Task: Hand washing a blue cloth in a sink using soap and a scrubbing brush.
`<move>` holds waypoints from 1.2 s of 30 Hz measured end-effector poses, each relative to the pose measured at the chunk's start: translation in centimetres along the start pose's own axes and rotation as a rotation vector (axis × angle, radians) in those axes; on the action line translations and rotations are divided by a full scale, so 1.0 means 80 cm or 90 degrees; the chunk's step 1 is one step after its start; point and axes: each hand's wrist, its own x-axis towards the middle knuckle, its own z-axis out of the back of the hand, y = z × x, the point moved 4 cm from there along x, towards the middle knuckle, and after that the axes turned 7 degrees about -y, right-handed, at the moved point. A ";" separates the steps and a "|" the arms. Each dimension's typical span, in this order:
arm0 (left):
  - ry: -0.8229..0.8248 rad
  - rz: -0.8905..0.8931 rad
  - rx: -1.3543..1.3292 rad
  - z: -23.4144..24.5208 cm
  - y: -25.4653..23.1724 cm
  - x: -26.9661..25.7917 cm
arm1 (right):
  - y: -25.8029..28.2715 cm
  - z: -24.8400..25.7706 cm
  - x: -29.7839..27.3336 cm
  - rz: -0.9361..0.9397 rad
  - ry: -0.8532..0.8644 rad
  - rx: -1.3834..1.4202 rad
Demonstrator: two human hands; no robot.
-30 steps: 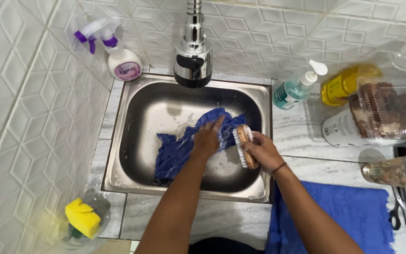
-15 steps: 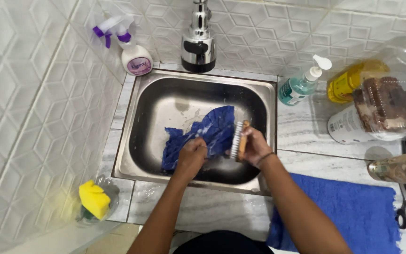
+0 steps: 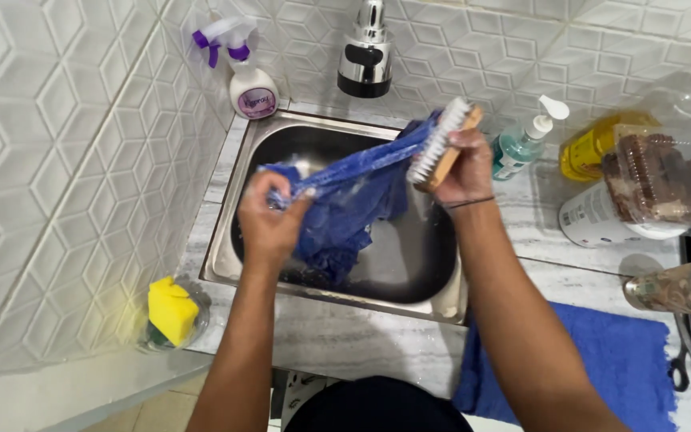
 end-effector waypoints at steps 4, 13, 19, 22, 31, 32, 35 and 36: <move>-0.041 0.021 0.063 0.003 0.009 0.007 | -0.015 0.035 0.011 -0.012 0.004 -0.024; 0.424 0.280 0.723 -0.010 0.181 -0.111 | -0.148 0.223 0.050 -0.118 -0.288 -0.840; 0.476 0.415 0.674 -0.045 0.206 -0.105 | -0.210 0.226 0.070 0.068 -0.406 -0.873; 0.402 0.368 0.637 -0.057 0.279 -0.128 | -0.248 0.188 0.068 0.123 -0.377 -0.894; 0.079 0.644 0.320 -0.046 0.317 -0.125 | -0.258 0.139 0.038 0.439 0.061 -0.982; 0.036 0.625 0.203 -0.042 0.301 -0.126 | -0.231 0.154 0.041 0.425 0.011 -1.143; -0.023 0.573 0.092 -0.038 0.252 -0.116 | -0.185 0.189 0.067 0.357 -0.132 -1.307; -0.041 0.547 0.104 -0.034 0.233 -0.113 | -0.176 0.202 0.074 0.304 -0.216 -1.303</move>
